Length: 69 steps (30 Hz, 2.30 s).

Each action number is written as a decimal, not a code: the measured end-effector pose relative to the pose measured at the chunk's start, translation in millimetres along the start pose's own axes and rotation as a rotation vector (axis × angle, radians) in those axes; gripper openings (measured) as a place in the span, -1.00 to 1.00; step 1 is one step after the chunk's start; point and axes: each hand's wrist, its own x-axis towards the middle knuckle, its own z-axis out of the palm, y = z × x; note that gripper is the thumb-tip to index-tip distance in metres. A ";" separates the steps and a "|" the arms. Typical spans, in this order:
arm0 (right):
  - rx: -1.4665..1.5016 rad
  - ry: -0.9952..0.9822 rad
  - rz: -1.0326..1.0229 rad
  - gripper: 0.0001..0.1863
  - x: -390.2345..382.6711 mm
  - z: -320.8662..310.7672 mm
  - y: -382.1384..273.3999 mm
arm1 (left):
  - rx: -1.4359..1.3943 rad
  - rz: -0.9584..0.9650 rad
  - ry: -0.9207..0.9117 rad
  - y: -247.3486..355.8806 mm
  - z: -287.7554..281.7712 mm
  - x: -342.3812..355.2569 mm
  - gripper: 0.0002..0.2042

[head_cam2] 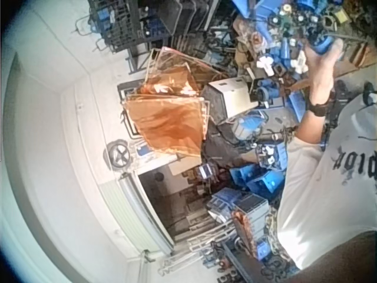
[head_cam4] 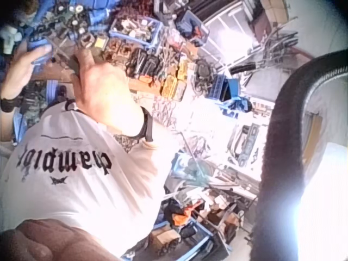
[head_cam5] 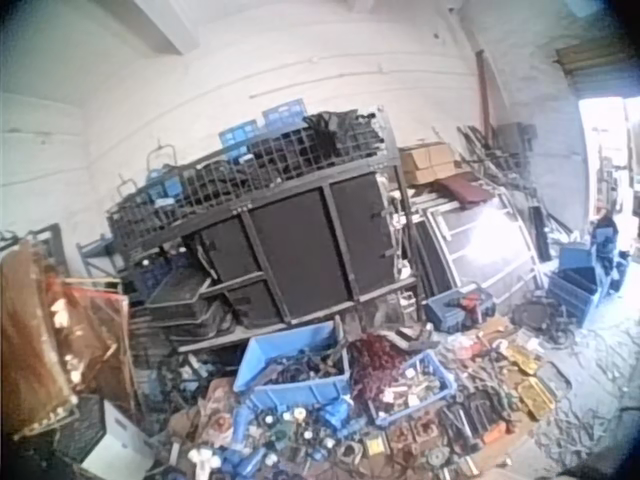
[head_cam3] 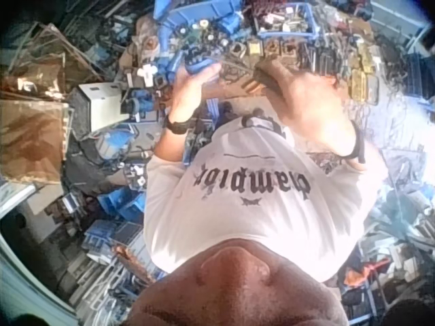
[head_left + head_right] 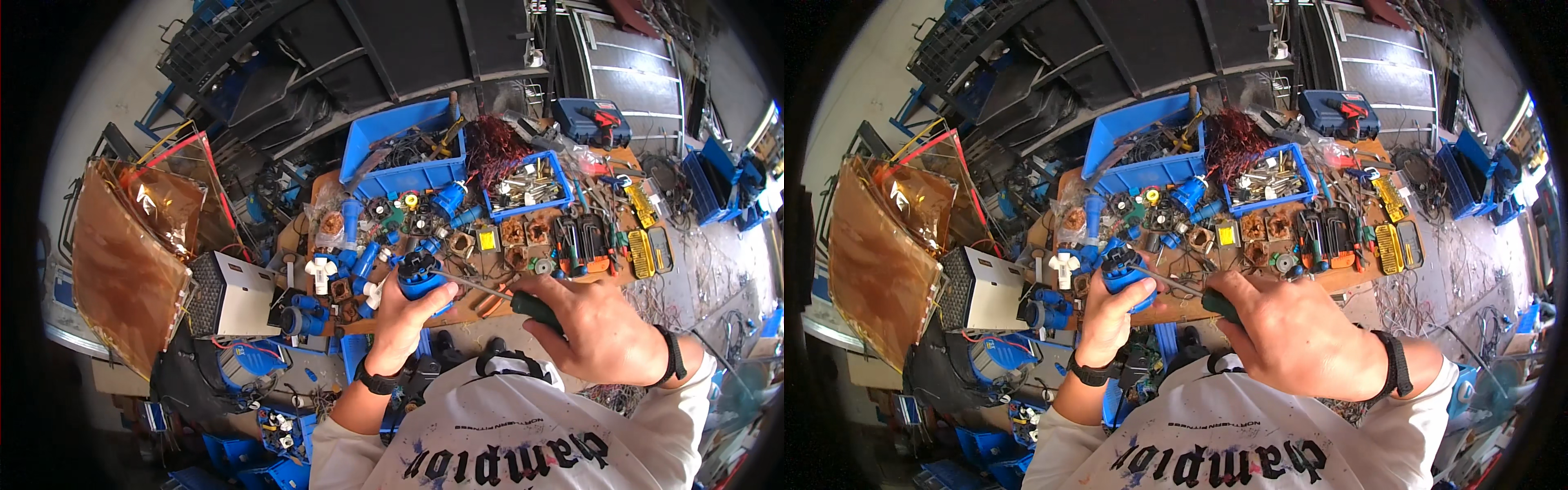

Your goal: The person uses a screwdriver to adjust internal components of blue plastic plumbing fittings. They repeatedly insert the tool into the fitting, rotate it, and inspect the result. The person handles multiple similar blue fittings and a small metal screw during the process.

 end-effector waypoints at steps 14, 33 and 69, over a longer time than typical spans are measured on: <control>-0.012 -0.001 0.021 -0.53 -9.1 27.3 -7.3 | 0.082 0.197 0.134 -6.4 5.1 6.2 -0.69; 0.651 0.035 0.157 -0.70 -2.9 66.1 28.3 | -0.026 0.169 0.222 -15.6 6.2 11.6 -0.77; 0.212 -0.091 0.080 -0.64 1.3 -22.8 1.9 | -0.372 -0.184 -0.221 5.5 -6.2 -5.7 -0.56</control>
